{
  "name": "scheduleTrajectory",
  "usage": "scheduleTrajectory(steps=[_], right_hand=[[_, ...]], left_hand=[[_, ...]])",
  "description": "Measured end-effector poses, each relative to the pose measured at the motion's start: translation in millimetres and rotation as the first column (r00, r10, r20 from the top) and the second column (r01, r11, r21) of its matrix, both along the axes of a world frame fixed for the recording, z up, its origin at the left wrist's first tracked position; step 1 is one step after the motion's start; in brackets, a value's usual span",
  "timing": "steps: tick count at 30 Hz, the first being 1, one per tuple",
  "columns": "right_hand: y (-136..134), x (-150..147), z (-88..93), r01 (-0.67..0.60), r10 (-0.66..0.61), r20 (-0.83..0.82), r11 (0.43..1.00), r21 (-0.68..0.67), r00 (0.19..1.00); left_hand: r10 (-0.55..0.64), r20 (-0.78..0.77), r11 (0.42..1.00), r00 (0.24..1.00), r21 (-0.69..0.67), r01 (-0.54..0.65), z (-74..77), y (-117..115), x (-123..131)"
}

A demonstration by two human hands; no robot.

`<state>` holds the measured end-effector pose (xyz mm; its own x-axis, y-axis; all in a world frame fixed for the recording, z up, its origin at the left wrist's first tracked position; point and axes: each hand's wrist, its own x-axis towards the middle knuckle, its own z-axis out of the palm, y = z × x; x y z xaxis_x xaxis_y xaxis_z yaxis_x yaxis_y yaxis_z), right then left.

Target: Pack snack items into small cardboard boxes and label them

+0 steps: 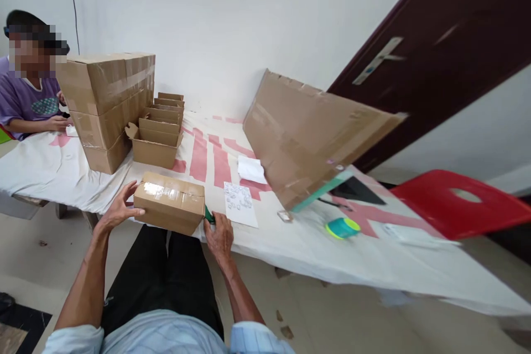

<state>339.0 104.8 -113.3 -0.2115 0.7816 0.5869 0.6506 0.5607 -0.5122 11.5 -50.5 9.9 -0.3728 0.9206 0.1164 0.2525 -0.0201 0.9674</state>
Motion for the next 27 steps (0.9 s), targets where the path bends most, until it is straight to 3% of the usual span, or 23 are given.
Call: scheduleTrajectory(steps=[4, 7, 13, 18, 27], right_hand=[[-0.9, 1.0, 0.8, 0.001, -0.001, -0.01, 1.0, -0.017, 1.0], [-0.9, 1.9, 0.5, 0.007, -0.007, -0.002, 1.0, -0.018, 1.0], [-2.0, 9.1, -2.8, 0.042, -0.037, 0.073, 0.997, -0.07, 0.997], [-1.7, 16.4, -7.6, 0.075, -0.062, 0.101, 0.99, -0.123, 0.993], [-1.0, 18.0, -8.5, 0.033, -0.027, 0.083, 0.996, -0.081, 0.996]], left_hand=[[-0.248, 0.094, 0.968, 0.964, -0.022, 0.251, -4.1, 13.8, -15.8], [-0.333, 0.142, 0.943, 0.932, 0.038, 0.331, -6.0, 18.8, -11.8], [-0.17, 0.026, 0.979, 0.985, 0.117, 0.165, -7.4, 7.4, 21.0], [-0.122, -0.158, 0.969, 0.98, 0.193, 0.152, 6.2, 2.5, 39.3], [-0.027, -0.289, 0.956, 0.957, 0.271, 0.109, 17.9, 0.5, 50.7]])
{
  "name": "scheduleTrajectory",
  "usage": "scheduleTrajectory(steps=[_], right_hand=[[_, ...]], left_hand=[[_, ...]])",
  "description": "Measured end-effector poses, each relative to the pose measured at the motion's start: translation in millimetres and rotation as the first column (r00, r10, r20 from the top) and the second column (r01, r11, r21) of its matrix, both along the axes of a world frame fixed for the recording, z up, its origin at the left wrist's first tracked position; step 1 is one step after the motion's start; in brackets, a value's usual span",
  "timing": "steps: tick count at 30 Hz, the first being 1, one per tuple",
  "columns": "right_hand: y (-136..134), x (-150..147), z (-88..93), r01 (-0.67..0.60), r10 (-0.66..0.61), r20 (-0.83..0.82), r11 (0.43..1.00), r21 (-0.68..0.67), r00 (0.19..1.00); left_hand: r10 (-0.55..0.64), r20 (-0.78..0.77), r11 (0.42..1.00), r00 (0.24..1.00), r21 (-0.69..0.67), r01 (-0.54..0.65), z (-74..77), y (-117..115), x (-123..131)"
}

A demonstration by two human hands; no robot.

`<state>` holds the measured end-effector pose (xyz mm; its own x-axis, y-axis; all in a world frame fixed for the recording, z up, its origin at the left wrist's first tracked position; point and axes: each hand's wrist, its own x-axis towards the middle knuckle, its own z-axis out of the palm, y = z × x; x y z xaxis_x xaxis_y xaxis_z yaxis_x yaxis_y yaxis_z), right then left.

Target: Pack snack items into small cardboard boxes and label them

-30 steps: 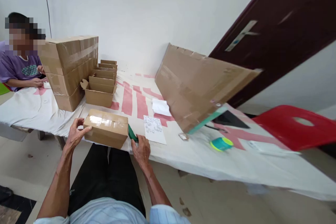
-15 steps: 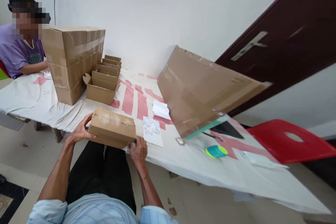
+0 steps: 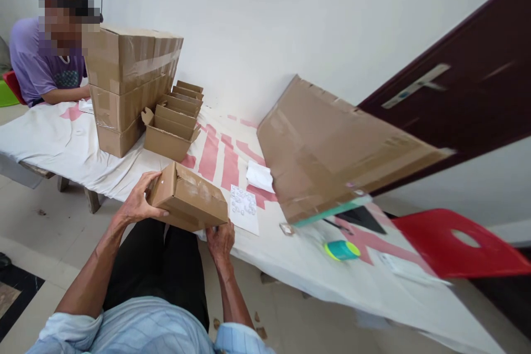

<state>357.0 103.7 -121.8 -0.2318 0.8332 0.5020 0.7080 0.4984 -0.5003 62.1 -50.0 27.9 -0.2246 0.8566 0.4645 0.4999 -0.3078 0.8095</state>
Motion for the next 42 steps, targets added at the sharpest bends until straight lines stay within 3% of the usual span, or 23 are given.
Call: scheduleTrajectory(steps=[4, 11, 15, 24, 29, 36, 42], right_hand=[[0.6, -1.0, 0.2, 0.014, -0.014, -0.005, 1.0, 0.006, 1.0], [0.0, -5.4, 4.3, -0.03, 0.03, 0.0, 0.999, 0.045, 1.0], [0.0, -6.1, 6.2, -0.029, 0.029, -0.002, 0.999, 0.03, 1.0], [-0.5, -4.0, 10.0, -0.044, 0.044, 0.025, 0.999, 0.002, 0.999], [6.2, -6.2, 17.6, -0.092, 0.093, 0.089, 0.996, -0.013, 0.992], [16.3, -16.4, 32.2, -0.085, 0.101, 0.154, 0.991, -0.105, 0.983], [20.9, -14.0, 49.3, -0.056, 0.063, 0.038, 0.986, -0.157, 0.997]], left_hand=[[-0.029, 0.039, 0.999, 0.999, -0.019, 0.029, -1.4, -3.3, -6.2], [-0.043, 0.191, 0.979, 0.981, -0.189, 0.08, -12.1, -21.6, -36.1], [-0.028, 0.249, 0.987, 0.968, -0.146, 0.066, -11.4, -23.1, -38.3], [-0.006, 0.2, 0.992, 0.98, -0.125, 0.031, -4.7, -20.4, -33.3], [0.004, 0.132, 0.985, 0.991, -0.169, 0.019, 5.9, -25.9, -33.0], [0.048, 0.169, 0.975, 0.984, -0.22, -0.01, 19.6, -27.4, -27.7], [0.1, 0.139, 0.968, 0.985, -0.242, -0.064, 21.7, -26.0, -23.9]])
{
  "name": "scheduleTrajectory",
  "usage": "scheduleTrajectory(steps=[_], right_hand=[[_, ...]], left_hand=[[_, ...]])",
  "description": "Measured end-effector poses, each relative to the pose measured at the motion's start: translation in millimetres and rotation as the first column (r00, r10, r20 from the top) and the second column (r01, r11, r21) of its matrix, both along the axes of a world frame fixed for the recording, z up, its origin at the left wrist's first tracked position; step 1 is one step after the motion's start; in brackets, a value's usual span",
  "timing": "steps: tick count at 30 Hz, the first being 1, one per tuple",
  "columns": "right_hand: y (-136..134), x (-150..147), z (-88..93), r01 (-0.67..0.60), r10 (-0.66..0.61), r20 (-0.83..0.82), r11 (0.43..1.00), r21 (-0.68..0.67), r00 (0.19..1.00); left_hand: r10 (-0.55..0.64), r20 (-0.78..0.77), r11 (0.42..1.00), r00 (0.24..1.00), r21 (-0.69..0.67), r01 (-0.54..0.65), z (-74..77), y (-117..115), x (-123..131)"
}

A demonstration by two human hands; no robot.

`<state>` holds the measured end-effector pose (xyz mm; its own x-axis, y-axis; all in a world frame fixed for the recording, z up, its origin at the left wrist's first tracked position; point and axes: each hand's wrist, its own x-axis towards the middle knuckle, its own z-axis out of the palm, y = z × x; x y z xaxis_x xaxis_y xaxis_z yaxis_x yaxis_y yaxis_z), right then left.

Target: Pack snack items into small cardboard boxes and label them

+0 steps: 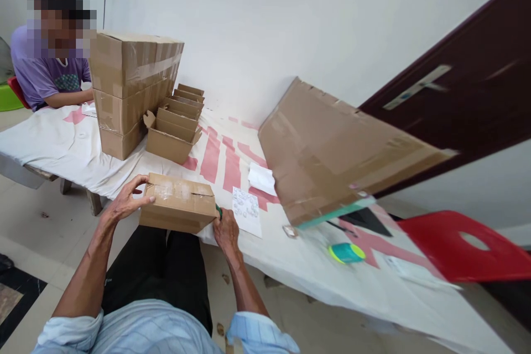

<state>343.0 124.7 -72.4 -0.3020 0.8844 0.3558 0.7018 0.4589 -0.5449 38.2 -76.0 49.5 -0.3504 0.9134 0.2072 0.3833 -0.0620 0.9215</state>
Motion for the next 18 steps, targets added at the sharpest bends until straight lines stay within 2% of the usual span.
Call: scheduleTrajectory(steps=[3, 5, 7, 9, 11, 13, 16, 18], right_hand=[[6.1, 4.1, 21.6, 0.147, -0.143, -0.234, 0.989, 0.0, 0.962], [10.1, 5.0, 42.0, 0.21, -0.225, -0.434, 0.974, -0.083, 0.872], [10.9, 2.3, 65.1, 0.137, -0.232, -0.626, 0.971, -0.198, 0.744], [6.0, -4.7, 88.8, -0.057, -0.138, -0.745, 0.971, -0.23, 0.653], [-4.5, -15.6, 111.3, -0.241, 0.011, -0.75, 0.95, -0.198, 0.661], [-18.0, -28.8, 131.7, -0.354, 0.157, -0.67, 0.92, -0.168, 0.726], [-35.0, -48.9, 157.3, -0.408, 0.317, -0.483, 0.908, -0.094, 0.816], [-40.8, -60.1, 169.9, -0.431, 0.383, -0.378, 0.901, -0.046, 0.843]], left_hand=[[-0.007, 0.001, 1.0, 1.0, 0.012, 0.007, -3.2, 0.4, -0.8], [-0.014, 0.004, 1.0, 1.0, 0.017, 0.014, -5.4, 0.9, -1.7], [-0.018, 0.01, 1.0, 1.0, 0.011, 0.018, -6.5, 1.4, -2.3], [-0.02, 0.013, 1.0, 1.0, 0.002, 0.02, -6.0, 1.6, -2.2], [-0.021, 0.011, 1.0, 1.0, -0.003, 0.021, -4.6, 1.5, -1.7], [-0.018, 0.011, 1.0, 1.0, -0.005, 0.019, -3.2, 1.0, -1.0], [-0.018, 0.015, 1.0, 1.0, -0.001, 0.018, -2.5, 0.0, -0.2], [-0.015, 0.016, 1.0, 1.0, 0.002, 0.015, -3.4, -0.2, 0.0]])
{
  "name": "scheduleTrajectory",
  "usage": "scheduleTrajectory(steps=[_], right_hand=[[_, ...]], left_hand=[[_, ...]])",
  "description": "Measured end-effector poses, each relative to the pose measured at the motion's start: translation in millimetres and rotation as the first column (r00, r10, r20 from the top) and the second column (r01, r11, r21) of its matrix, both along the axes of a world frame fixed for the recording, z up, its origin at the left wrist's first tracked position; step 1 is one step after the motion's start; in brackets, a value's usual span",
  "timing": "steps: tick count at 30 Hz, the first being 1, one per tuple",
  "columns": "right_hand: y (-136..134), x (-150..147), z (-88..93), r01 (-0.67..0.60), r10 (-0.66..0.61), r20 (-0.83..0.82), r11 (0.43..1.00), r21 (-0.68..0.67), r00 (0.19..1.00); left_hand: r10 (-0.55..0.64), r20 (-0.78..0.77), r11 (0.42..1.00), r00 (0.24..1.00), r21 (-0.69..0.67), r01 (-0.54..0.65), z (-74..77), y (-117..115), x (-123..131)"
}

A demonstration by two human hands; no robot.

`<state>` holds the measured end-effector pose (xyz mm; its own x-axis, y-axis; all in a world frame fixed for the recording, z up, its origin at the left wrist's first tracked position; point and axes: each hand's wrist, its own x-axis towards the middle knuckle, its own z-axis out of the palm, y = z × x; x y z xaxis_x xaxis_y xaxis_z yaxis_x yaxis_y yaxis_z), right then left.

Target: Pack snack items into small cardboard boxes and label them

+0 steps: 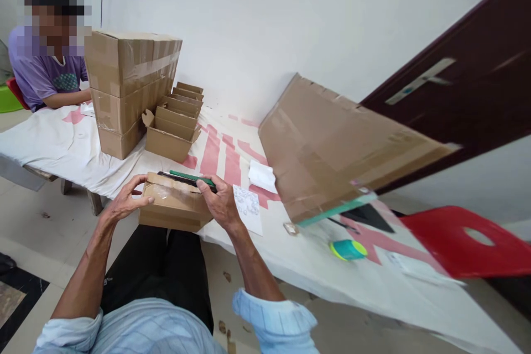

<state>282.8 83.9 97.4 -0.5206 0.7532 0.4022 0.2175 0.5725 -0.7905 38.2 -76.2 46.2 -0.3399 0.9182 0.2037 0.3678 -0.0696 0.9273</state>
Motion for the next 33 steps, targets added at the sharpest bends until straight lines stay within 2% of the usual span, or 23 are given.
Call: scheduleTrajectory(steps=[3, 8, 17, 22, 33], right_hand=[[-1.6, -10.9, 11.4, -0.065, 0.062, 0.061, 0.997, 0.048, 0.996], [1.7, -16.0, 19.9, -0.142, 0.133, 0.116, 0.988, 0.068, 0.984], [4.4, -22.0, 41.2, -0.252, 0.216, 0.207, 0.952, 0.171, 0.954], [5.7, -22.5, 47.2, -0.281, 0.234, 0.22, 0.935, 0.217, 0.947], [3.7, -27.9, 58.7, -0.341, 0.268, 0.311, 0.916, 0.211, 0.912]], left_hand=[[0.008, 0.004, 1.0, 1.0, 0.003, -0.008, -3.0, 0.7, -0.2], [0.013, -0.007, 1.0, 1.0, 0.023, -0.012, -7.2, 2.2, -1.2], [0.01, 0.015, 1.0, 1.0, 0.018, -0.01, -3.8, 0.8, 0.3], [0.015, 0.02, 1.0, 1.0, 0.021, -0.016, -2.2, 1.0, 0.8], [0.021, 0.034, 1.0, 0.999, -0.005, -0.021, -0.2, 1.7, 2.0]])
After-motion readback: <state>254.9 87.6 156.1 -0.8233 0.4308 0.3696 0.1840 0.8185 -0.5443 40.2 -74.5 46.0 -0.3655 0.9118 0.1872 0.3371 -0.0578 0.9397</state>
